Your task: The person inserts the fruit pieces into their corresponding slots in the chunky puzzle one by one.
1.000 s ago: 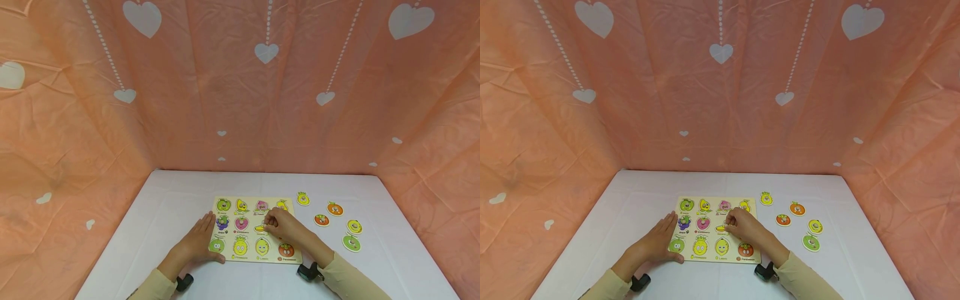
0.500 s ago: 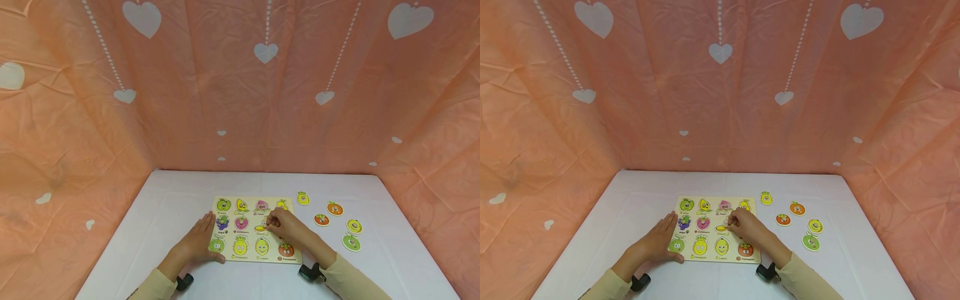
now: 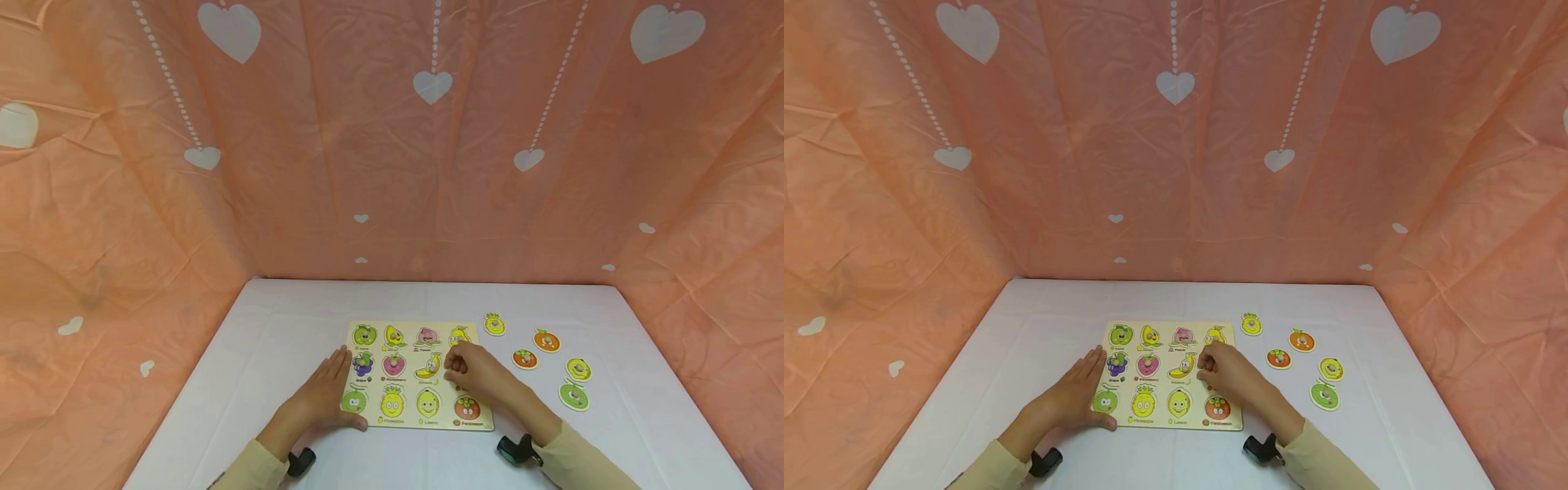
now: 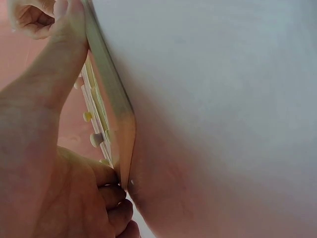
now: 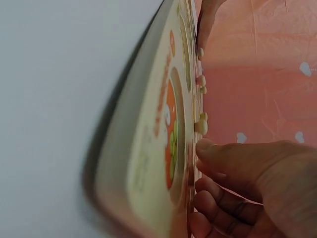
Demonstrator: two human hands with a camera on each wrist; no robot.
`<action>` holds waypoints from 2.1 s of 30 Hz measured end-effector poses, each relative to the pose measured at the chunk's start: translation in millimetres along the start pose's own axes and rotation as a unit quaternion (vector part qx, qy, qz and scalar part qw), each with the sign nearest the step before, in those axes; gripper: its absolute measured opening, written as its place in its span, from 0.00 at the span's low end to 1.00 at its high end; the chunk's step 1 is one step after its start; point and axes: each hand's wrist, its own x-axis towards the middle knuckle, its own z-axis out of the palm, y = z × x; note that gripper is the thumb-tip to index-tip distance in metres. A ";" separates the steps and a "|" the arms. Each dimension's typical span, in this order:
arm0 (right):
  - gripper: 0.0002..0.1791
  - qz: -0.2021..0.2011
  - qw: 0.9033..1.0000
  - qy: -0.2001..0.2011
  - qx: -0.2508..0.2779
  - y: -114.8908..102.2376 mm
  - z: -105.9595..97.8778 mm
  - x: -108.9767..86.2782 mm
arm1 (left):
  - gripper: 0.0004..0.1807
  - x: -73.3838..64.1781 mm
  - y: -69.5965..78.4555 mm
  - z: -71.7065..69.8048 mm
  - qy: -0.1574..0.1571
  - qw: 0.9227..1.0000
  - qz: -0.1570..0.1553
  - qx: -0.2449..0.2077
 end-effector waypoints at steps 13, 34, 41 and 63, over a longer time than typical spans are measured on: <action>0.08 0.026 0.998 0.050 0.000 13.6 -18.7 -11.9 | 0.79 -2.7 4.6 -2.8 0.003 1.000 -0.010 0.005; 0.06 0.031 0.990 0.131 -0.044 48.7 -54.6 -32.0 | 0.82 -2.6 0.4 -2.1 0.001 1.000 0.009 -0.024; 0.07 0.028 0.986 0.156 -0.051 54.8 -70.7 -38.2 | 0.82 -0.8 -2.5 0.0 0.002 1.000 0.009 -0.021; 0.10 0.064 0.980 0.174 -0.079 86.2 -101.4 -53.5 | 0.81 -2.5 2.5 -4.6 -0.004 1.000 0.007 -0.016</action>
